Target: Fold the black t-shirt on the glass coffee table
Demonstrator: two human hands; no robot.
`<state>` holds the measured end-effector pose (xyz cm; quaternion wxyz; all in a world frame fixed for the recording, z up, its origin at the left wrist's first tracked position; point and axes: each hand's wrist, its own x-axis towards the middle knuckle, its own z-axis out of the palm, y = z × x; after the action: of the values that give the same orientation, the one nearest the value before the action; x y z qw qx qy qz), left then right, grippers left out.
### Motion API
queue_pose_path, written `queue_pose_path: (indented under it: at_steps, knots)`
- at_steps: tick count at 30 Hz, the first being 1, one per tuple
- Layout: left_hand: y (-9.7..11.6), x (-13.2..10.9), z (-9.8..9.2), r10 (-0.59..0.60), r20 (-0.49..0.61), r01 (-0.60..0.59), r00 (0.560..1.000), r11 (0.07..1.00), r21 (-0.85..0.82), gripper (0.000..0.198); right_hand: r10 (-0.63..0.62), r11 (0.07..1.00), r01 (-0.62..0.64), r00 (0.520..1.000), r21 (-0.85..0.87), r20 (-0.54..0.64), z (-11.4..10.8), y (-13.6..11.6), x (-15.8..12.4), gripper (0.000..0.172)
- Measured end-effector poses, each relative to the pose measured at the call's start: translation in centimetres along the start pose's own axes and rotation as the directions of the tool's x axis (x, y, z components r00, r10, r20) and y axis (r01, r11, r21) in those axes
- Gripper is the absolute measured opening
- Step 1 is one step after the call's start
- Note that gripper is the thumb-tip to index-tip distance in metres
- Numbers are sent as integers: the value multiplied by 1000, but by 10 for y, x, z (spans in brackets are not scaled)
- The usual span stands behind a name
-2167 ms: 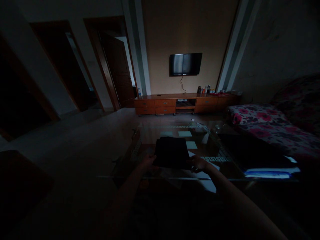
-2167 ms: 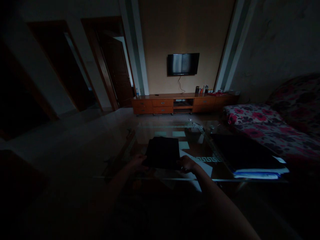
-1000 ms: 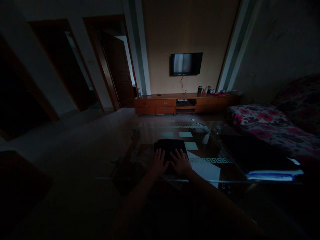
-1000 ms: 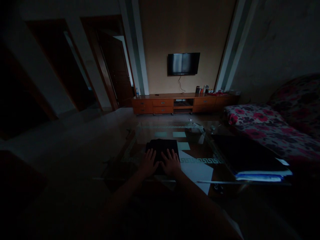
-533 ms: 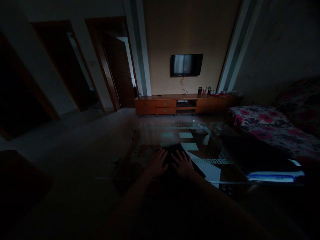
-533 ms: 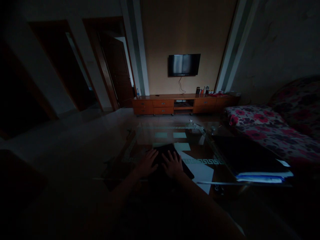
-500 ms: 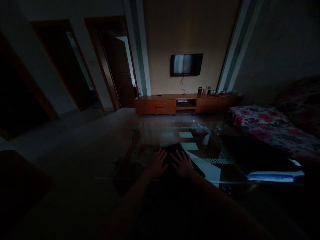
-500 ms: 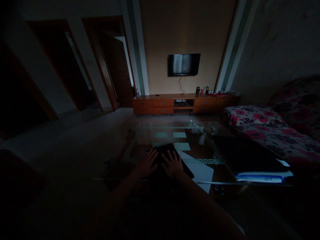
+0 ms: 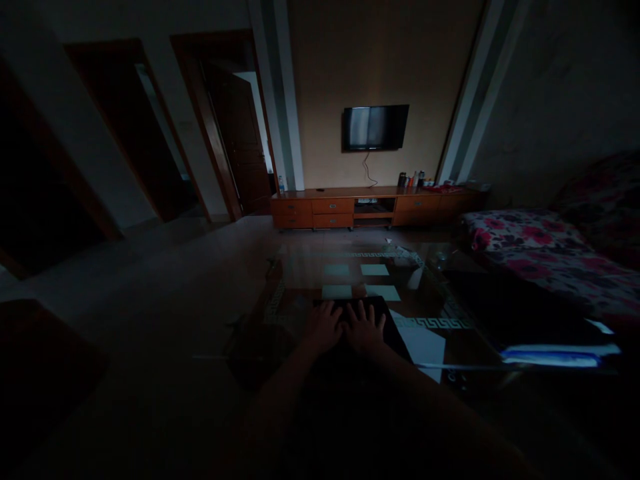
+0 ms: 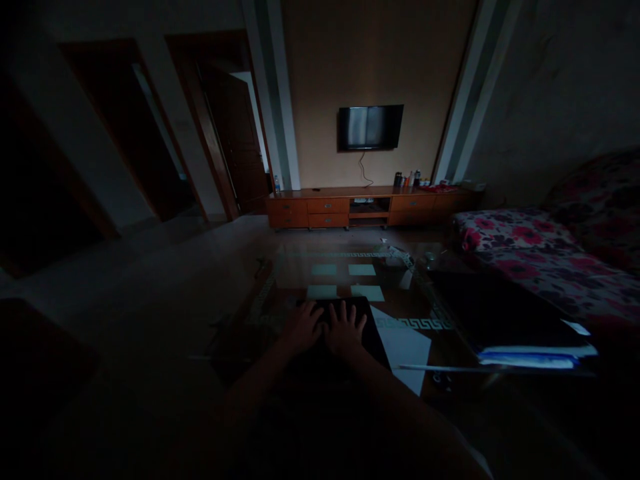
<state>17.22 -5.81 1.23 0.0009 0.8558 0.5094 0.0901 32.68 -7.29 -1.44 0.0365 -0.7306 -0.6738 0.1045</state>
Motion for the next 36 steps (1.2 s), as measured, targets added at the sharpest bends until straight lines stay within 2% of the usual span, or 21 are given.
queue_pose_path:
  at_steps: [2,4,6,9,12,14,19,22,23,24,26,28,29,31,32,34,36]
  knots:
    - [-12,-1,9,-9,30,11,1000,998,-69,64,-52,999,52,999,0,-4,0,8,-1,71]
    - [-25,-1,15,-48,118,62,992,990,-125,75,-142,990,142,990,-21,-19,-5,25,1,71]
    - [-37,-1,17,-31,167,58,986,985,-164,83,-195,980,195,981,-50,-14,-12,44,5,67]
    - [-50,-3,17,-3,146,26,989,988,-153,86,-94,992,92,995,-84,-27,-16,70,9,72]
    - [-55,-4,18,-12,96,21,995,995,-98,85,7,998,-9,999,-61,-35,-15,81,12,81]
    - [-52,-3,19,-33,91,40,995,996,-78,86,17,998,-21,998,-56,-60,-16,80,13,76]
    - [-30,6,13,-225,74,223,972,974,30,89,92,983,-134,951,-127,-297,-24,48,7,63]
    - [-15,7,7,-356,-28,357,934,930,89,84,148,987,-159,965,-35,-217,-17,20,-7,71]
    - [-14,6,6,-347,-63,352,936,932,89,80,157,987,-161,973,-8,-170,-13,14,-11,76]
    - [-14,4,6,-285,-79,291,955,953,79,76,159,987,-159,979,7,-131,-9,10,-15,80]
    - [-18,0,9,-41,-50,42,998,999,22,67,115,993,-115,989,4,-95,-5,10,-18,86]
    - [-26,-3,16,167,9,-166,986,984,-66,62,2,1000,-2,997,-2,-80,-8,18,-14,84]
    - [-29,-4,19,199,28,-196,980,976,-99,62,-78,997,78,994,0,-73,-11,24,-10,79]
    - [-31,-5,25,150,38,-144,988,982,-121,64,-204,979,204,976,-10,-80,-19,31,-2,66]
    - [-31,-6,27,110,36,-105,993,988,-117,65,-208,978,206,973,-28,-98,-22,32,1,61]
    - [-27,-5,28,43,31,-40,999,994,-100,65,-89,995,80,985,-67,-146,-23,27,0,61]
    - [-22,-5,26,2,29,0,1000,997,-83,64,29,996,-40,988,-74,-153,-16,14,-10,67]
